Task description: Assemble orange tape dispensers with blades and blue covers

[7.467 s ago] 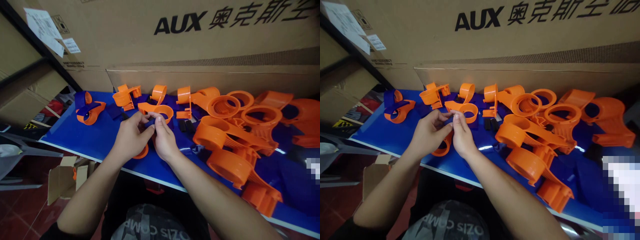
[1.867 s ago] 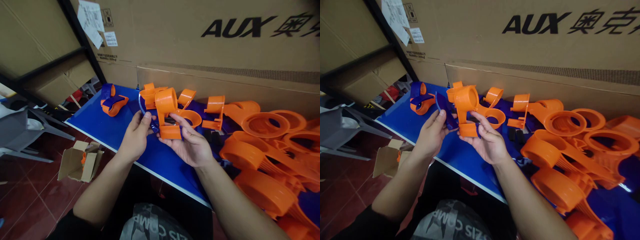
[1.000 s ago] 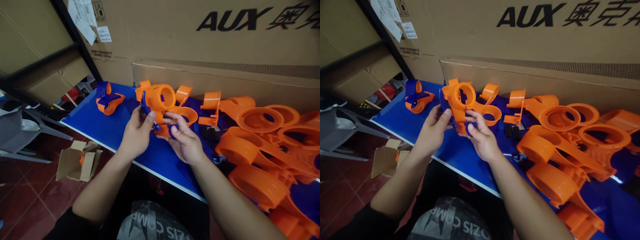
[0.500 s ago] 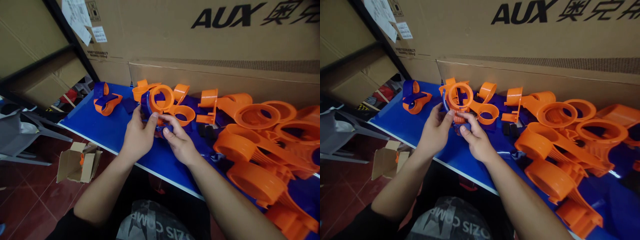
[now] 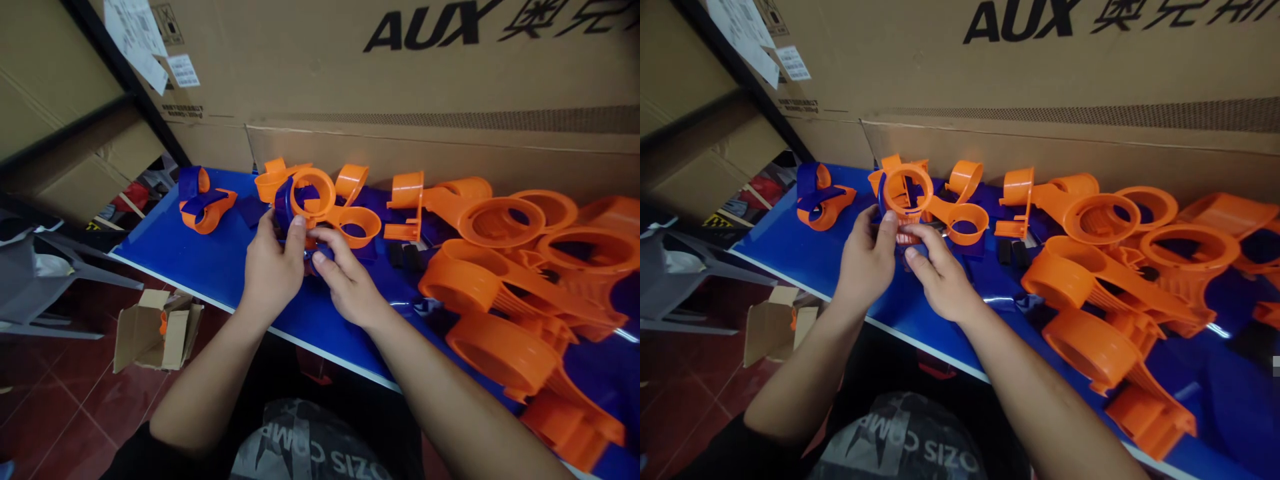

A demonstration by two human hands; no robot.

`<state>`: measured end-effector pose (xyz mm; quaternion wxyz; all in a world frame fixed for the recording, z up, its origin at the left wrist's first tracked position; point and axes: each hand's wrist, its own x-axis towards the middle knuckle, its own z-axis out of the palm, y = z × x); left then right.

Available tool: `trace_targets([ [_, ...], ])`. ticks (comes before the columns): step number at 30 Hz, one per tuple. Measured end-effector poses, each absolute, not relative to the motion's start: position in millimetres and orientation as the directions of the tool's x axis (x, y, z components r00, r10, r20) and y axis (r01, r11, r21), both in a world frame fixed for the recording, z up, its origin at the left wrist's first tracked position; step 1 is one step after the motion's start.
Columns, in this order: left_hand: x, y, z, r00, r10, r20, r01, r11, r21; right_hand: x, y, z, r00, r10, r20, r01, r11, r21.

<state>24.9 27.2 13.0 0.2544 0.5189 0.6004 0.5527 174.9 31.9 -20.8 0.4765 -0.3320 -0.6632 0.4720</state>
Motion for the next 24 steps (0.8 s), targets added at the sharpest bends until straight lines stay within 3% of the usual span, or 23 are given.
trace_targets([
  [5, 29, 27, 15, -0.367, 0.872, 0.323, 0.427, -0.151, 0.892, 173, 31, -22, -0.332, 0.883, 0.331, 0.003, 0.352, -0.936],
  [13, 25, 31, 15, -0.386, 0.881, 0.276, 0.456, -0.078, 0.887, 174, 32, -24, -0.368, 0.868, 0.333, 0.039, 0.372, -0.927],
  [18, 24, 32, 19, -0.392, 0.885, 0.249, 0.604, 0.044, 0.796, 173, 33, -26, -0.408, 0.831, 0.378, 0.043, 0.431, -0.901],
  [24, 25, 31, 23, -0.326, 0.899, 0.292, 0.626, -0.027, 0.780, 173, 33, -24, -0.378, 0.850, 0.366, -0.022, 0.386, -0.922],
])
